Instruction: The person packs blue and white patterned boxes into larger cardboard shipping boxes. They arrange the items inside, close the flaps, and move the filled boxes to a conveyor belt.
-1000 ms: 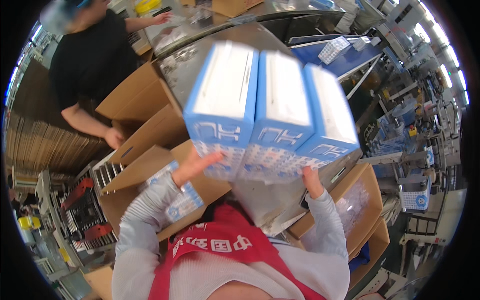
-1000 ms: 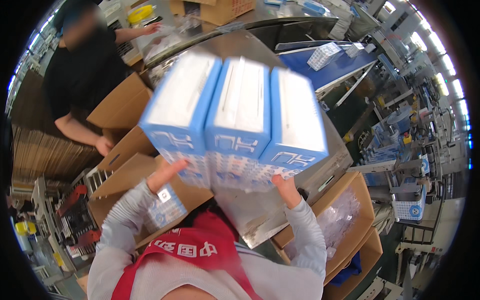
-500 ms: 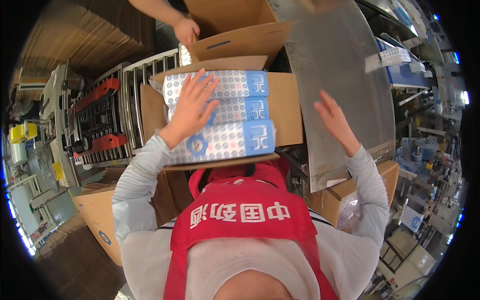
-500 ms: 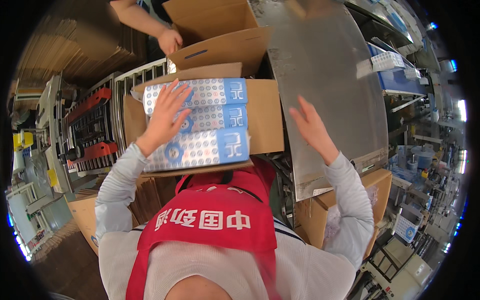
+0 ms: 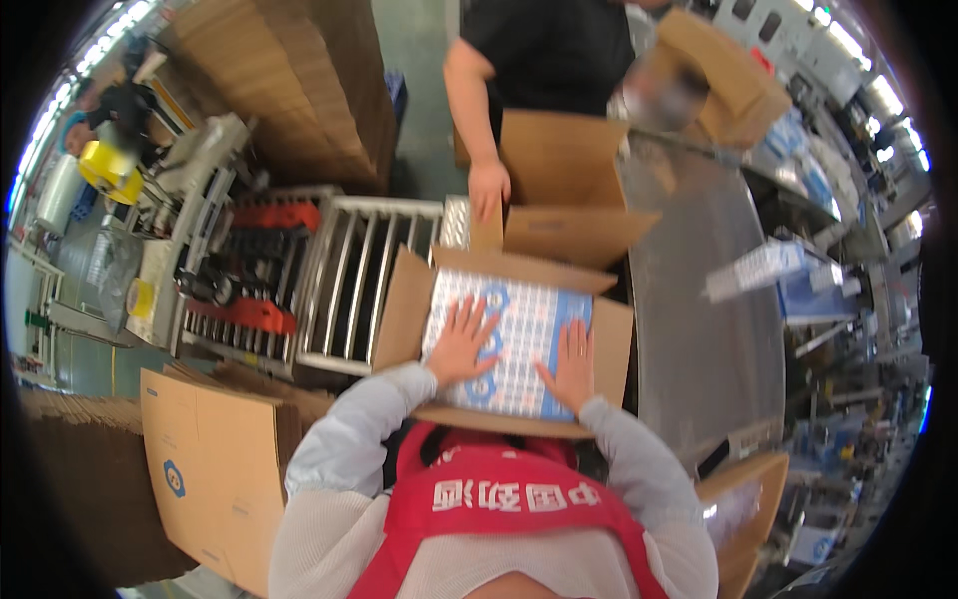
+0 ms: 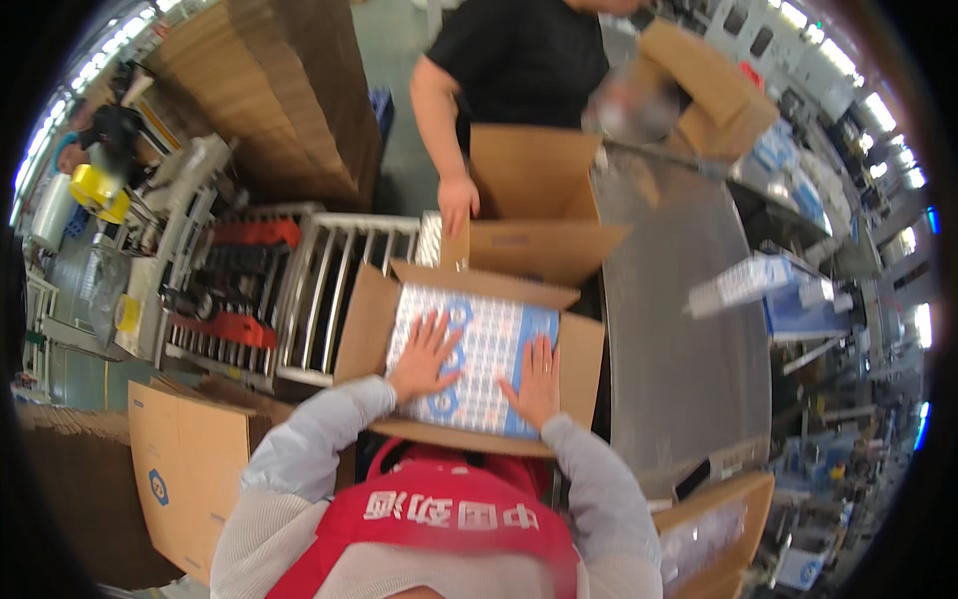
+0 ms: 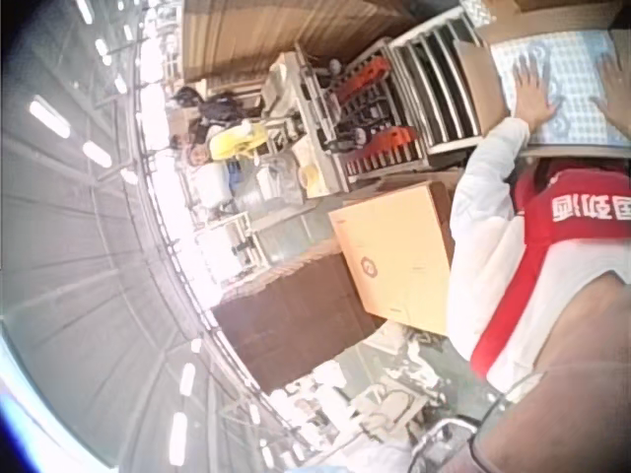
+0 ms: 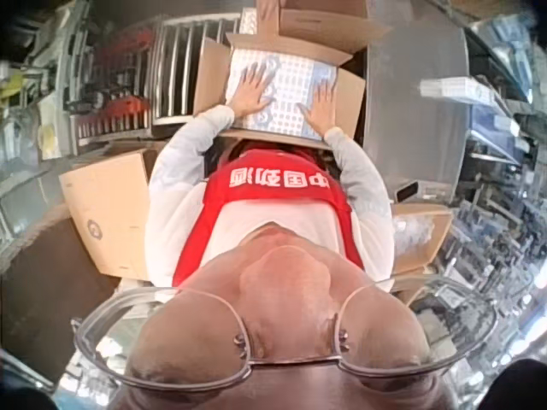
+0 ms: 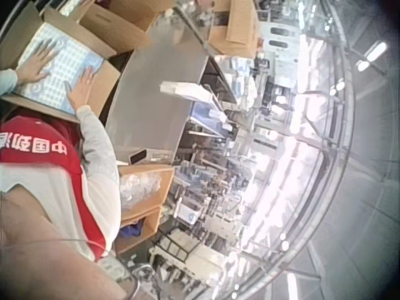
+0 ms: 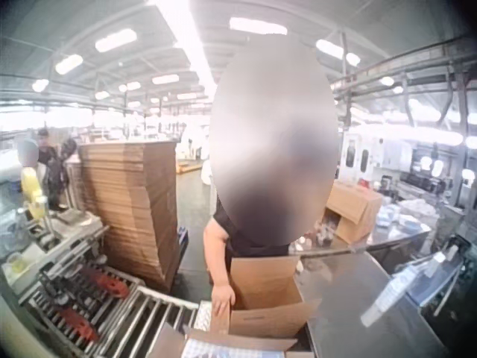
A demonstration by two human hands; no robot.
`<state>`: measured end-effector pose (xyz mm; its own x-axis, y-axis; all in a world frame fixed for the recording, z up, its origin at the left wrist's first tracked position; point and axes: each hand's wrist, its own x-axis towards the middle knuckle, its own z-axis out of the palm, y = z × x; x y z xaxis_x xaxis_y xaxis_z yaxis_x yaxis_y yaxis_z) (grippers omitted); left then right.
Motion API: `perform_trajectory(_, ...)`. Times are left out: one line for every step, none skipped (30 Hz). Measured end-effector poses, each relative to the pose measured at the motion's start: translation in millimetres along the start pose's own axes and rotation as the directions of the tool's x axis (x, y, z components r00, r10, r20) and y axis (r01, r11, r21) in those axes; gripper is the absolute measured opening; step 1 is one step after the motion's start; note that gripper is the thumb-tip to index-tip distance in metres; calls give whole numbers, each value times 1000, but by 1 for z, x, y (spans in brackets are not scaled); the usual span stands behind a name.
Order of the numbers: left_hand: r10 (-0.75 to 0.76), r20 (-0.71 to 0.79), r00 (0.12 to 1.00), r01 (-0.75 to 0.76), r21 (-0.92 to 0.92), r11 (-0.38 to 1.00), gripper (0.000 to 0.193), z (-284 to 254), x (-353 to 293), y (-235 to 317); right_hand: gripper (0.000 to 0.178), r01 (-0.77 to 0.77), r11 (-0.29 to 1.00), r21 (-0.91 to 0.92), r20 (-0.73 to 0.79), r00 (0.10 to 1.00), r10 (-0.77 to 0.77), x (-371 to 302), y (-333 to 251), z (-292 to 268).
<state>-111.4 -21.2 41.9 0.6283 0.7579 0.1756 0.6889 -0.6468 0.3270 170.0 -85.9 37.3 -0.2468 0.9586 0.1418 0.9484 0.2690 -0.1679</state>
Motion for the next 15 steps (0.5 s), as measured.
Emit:
perform_trajectory(-5, -1, 1000, 5, -30, 1000, 77, -5, -2, -3, 88, 21, 997, 71, -38, 999, -18, 6, -1, -3)
perform_trajectory(-6, 6, 1000, 6, -71, 997, 75, -8, -2, -9, 82, 38, 989, 140, -65, 997, -30, 8, 2, -4)
perform_trajectory(-6, 58, 998, 14, -138, 990, 74, -10, -1, -18, 73, 24, 955, 296, -56, 998, -8, 9, 22, 1)
perform_trajectory(-39, 101, 994, 58, -191, 980, 74, -24, -12, -37, 64, 47, 891, 452, -40, 999, -32, 18, 41, 7)
perform_trajectory(-56, -126, 990, 52, -34, 998, 73, -64, -12, -29, 57, -67, 904, 421, -119, 985, 129, 10, 61, 1)
perform_trajectory(-161, -240, 957, 178, 50, 983, 74, -99, -21, -19, 50, -184, 896, 404, -200, 938, 283, -3, 81, -9)
perform_trajectory(-268, -348, 899, 321, 106, 941, 76, -137, -33, -9, 48, -303, 909, 285, -285, 879, 382, -19, 102, -11)
perform_trajectory(-493, -342, 800, 553, 102, 827, 80, -157, -51, -10, 46, -423, 887, 187, -368, 806, 463, -30, 118, -10)
perform_trajectory(-721, -19, 693, 715, -114, 690, 84, -176, -56, -11, 50, -515, 712, 478, -67, 786, 614, -40, 133, -9)
perform_trajectory(-788, 343, 511, 859, -248, 448, 89, -188, -58, -8, 54, -581, 442, 684, 268, 763, 588, -48, 148, -16)
perform_trajectory(-627, 451, 635, 765, -249, 594, 93, -157, -64, -21, 58, -701, 114, 704, 571, 654, 496, -56, 160, -21)
perform_trajectory(-519, 463, 718, 675, -283, 681, 97, -124, -65, -26, 64, -647, 203, 734, 552, 744, 377, -24, 127, -51)
perform_trajectory(-377, 475, 795, 563, -344, 752, 101, -83, -59, -32, 71, -589, 276, 760, 526, 806, 272, 1, 94, -88)
perform_trajectory(-285, 449, 847, 479, -413, 775, 105, -47, -47, -3, 77, -508, 328, 796, 485, 861, 156, 28, 61, -127)
perform_trajectory(-292, 481, 827, 470, -305, 828, 106, -17, -45, -7, 89, -550, 464, 694, 584, 808, 83, 44, 32, -135)
